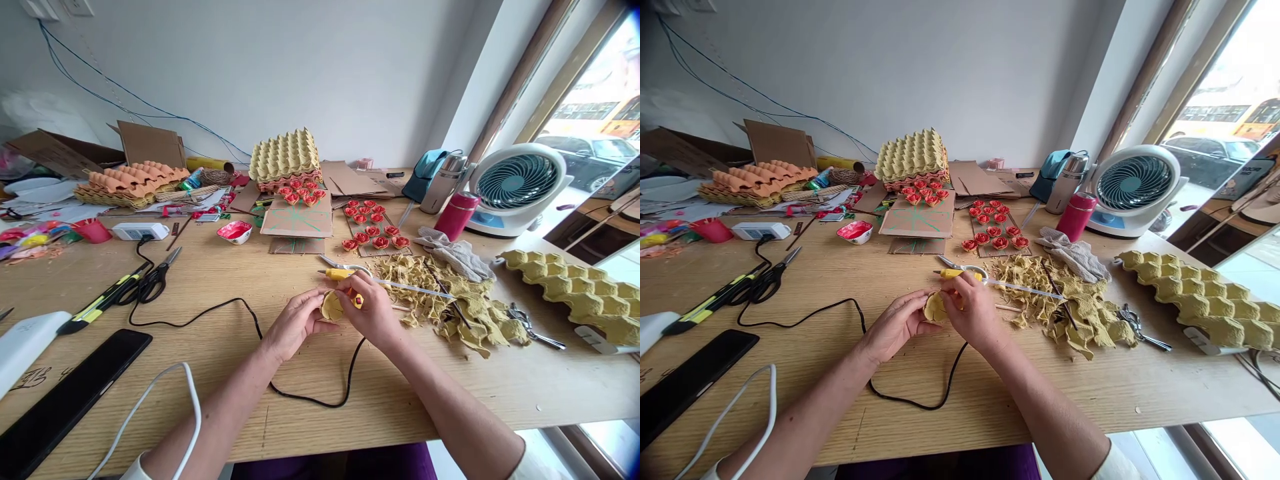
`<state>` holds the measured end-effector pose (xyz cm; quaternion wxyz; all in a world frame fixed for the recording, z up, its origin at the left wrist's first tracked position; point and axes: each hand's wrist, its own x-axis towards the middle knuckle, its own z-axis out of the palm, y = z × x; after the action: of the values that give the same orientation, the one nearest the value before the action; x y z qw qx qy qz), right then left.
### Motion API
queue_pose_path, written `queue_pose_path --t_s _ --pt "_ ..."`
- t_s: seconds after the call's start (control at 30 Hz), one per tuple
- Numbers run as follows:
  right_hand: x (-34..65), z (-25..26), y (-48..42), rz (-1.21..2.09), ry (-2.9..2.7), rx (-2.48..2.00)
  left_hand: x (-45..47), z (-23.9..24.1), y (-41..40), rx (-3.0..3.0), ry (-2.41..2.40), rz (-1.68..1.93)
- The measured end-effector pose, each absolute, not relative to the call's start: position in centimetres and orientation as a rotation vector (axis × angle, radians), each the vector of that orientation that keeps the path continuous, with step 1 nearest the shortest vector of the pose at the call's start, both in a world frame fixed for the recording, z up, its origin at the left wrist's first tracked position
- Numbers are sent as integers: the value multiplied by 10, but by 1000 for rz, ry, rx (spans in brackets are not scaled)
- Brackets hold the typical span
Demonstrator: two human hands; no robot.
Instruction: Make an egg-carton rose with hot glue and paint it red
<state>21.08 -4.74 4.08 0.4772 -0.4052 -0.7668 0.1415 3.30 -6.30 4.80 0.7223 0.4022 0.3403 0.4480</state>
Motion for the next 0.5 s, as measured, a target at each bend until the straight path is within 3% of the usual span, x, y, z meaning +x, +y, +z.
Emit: queue_pose_path --t_s 0.33,0.5 --pt "216 47 -46 502 -1476 -1053 30 51 -62 927 772 1009" --pt "223 46 -41 277 -1495 -1136 31 50 -61 1148 948 1118"
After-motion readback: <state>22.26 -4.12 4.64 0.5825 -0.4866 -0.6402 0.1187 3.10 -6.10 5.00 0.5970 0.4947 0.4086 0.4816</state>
